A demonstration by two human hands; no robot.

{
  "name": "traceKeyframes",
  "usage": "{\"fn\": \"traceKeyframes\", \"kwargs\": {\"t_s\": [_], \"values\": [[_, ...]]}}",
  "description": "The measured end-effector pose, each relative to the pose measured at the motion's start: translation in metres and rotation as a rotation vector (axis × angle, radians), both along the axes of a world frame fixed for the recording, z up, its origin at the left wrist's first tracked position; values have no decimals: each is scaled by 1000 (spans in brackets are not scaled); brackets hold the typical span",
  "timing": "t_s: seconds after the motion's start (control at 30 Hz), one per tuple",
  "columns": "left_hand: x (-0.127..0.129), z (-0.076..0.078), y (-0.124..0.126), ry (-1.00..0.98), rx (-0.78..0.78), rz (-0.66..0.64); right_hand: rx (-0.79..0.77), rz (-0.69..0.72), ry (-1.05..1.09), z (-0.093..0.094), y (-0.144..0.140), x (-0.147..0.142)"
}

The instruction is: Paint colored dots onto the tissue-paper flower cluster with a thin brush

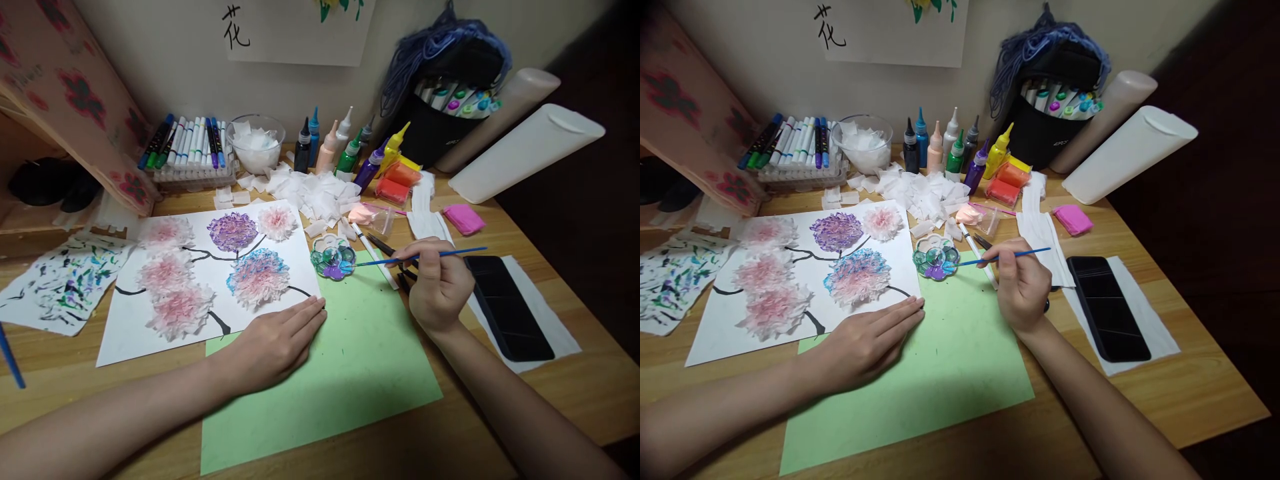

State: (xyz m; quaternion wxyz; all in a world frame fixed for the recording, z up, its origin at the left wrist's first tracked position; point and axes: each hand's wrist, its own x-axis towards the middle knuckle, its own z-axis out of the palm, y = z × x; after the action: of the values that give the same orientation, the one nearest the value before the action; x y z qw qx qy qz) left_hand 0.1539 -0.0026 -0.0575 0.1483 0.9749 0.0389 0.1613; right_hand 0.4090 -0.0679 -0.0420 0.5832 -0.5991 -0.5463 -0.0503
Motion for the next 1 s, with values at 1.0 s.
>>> {"fn": "traceKeyframes", "kwargs": {"t_s": [1.0], "values": [[-1, 0, 1, 4, -26, -12, -68, 6, -51, -3, -1, 2]]}}
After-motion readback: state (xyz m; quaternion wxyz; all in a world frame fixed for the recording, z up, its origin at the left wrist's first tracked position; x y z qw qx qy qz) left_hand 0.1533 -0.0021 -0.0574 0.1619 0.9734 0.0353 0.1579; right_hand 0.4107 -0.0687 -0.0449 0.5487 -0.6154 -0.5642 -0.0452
